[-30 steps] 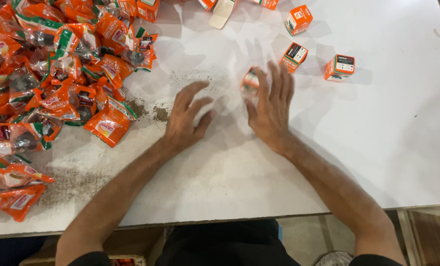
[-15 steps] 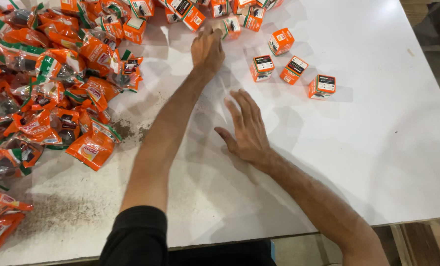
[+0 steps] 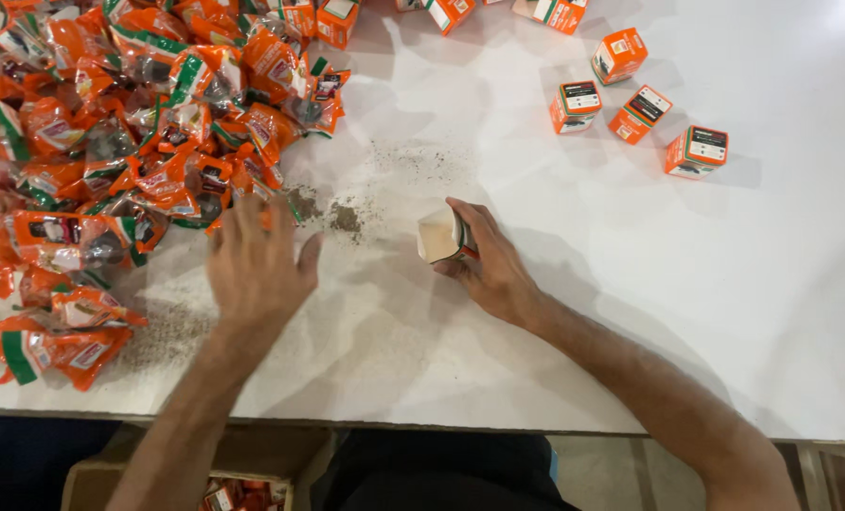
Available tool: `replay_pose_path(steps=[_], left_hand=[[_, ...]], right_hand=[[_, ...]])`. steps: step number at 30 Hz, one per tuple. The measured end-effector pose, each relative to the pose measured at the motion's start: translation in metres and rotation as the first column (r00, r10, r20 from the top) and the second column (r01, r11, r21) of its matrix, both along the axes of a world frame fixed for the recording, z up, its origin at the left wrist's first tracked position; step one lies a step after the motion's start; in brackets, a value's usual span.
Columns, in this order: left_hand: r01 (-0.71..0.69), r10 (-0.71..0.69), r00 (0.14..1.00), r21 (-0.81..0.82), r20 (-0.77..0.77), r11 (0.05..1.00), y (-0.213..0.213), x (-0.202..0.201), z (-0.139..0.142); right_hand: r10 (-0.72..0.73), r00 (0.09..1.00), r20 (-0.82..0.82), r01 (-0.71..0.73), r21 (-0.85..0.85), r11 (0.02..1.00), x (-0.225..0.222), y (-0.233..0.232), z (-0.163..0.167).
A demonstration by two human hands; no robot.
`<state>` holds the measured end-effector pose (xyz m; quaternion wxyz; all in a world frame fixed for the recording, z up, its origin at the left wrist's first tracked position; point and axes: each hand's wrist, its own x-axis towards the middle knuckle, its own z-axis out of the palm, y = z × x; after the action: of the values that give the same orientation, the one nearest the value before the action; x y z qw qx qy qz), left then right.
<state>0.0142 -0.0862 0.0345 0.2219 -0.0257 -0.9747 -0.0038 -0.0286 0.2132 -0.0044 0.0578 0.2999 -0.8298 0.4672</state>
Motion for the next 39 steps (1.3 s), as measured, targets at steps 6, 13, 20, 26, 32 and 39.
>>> replay_pose_path(steps=[6, 13, 20, 26, 32, 39], left_hand=[[0.217, -0.227, 0.973, 0.191, 0.034, 0.958, -0.033, -0.018, -0.029], [0.685, -0.578, 0.707, 0.599, -0.407, 0.415, 0.058, -0.023, -0.023], [0.868, -0.736, 0.484, 0.156, -0.474, 0.471, 0.109, -0.031, -0.03], [0.625, -0.562, 0.767, 0.165, -0.31, 0.763, 0.115, -0.029, -0.04], [0.486, -0.437, 0.873, 0.468, -0.217, 0.738, 0.132, -0.03, -0.029], [0.012, -0.404, 0.904, 0.934, 0.142, 0.356, 0.134, -0.039, -0.027]], right_hand=[[-0.003, 0.932, 0.363, 0.005, -0.004, 1.0, 0.001, -0.002, 0.007], [0.024, 0.999, -0.03, -0.02, 0.101, 0.995, -0.011, 0.023, -0.003], [-0.022, 0.997, -0.075, 0.03, 0.109, 0.994, -0.011, 0.028, -0.016], [-0.016, 0.997, -0.081, 0.025, 0.114, 0.993, -0.008, 0.024, -0.009], [-0.02, 0.994, -0.111, 0.03, 0.093, 0.995, -0.005, 0.022, -0.005], [-0.035, 0.987, -0.159, 0.057, 0.137, 0.989, 0.001, 0.02, -0.004]])
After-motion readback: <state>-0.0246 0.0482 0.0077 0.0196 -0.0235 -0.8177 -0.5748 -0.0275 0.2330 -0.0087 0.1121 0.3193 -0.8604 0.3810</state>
